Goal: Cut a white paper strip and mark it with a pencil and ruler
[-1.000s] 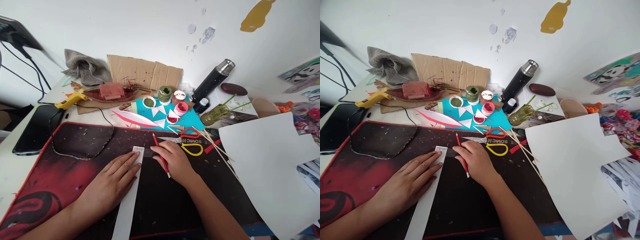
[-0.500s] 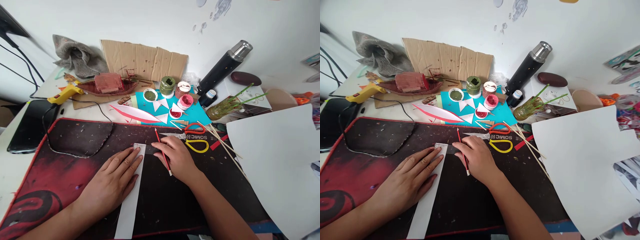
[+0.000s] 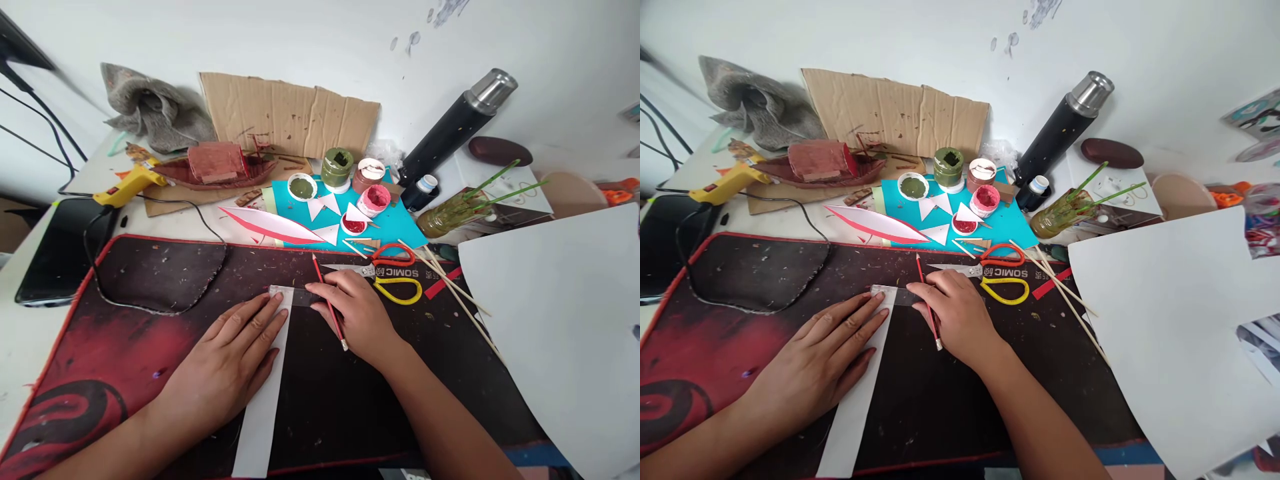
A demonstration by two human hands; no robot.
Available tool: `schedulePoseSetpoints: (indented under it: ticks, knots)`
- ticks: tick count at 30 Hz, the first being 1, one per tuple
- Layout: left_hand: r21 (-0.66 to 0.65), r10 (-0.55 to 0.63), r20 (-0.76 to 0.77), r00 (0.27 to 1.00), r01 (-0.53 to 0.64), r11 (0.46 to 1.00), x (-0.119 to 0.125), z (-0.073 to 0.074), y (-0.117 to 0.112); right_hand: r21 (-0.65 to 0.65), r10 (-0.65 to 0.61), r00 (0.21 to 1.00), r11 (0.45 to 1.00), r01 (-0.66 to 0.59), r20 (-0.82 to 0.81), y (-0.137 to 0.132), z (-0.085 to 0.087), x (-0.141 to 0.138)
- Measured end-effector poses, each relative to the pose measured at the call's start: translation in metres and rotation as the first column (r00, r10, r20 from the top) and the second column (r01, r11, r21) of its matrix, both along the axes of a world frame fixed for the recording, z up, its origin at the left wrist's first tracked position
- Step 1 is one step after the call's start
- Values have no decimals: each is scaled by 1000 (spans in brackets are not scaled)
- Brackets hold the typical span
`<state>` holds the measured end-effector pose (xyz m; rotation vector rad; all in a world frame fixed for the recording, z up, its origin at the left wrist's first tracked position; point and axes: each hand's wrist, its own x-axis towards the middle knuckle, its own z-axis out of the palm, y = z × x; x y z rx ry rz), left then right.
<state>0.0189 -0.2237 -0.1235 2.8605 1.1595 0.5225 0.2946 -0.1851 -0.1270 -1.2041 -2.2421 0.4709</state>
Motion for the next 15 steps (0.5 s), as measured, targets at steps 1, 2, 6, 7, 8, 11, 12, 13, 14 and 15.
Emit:
schedulePoseSetpoints:
  ticks: [1,2,6,7,8,11,12,13,14,15]
  knots:
    - [-3,0,-1,1000,0,1000,0,0,0,0,1,1000,1000,-1,0,0,0,0]
    - [-5,0,-3,1000,0,1000,0,0,0,0,1,1000,1000,-1,-3,0,1,0]
    - [-6,8,-1,1000,-8,1000,0,0,0,-2,-1,1000,1000,1,-20,0,2,0]
    - [-6,8,0,1000,-8,1000,1,0,0,-2,-1,1000,1000,1,-24,0,2,0]
    - [-5,7,0,1000,-7,1000,1,0,0,-3,-1,1000,1000,1,-26,0,2,0]
    - [-1,-1,-1,1000,1,1000,1,0,0,-6,-1,1000,1000,0,-28,0,2,0]
    - [1,-3,0,1000,3,1000,1,1,0,-6,0,1000,1000,0,-30,0,2,0]
    - [1,-5,0,1000,5,1000,1,1,0,-5,-1,1000,1000,0,-31,0,2,0]
    - [-1,-7,0,1000,7,1000,1,1,0,-5,-1,1000,1000,1,-31,0,2,0]
    - [-3,-8,2,1000,8,1000,1,1,0,-6,-2,999,1000,2,-32,0,2,0]
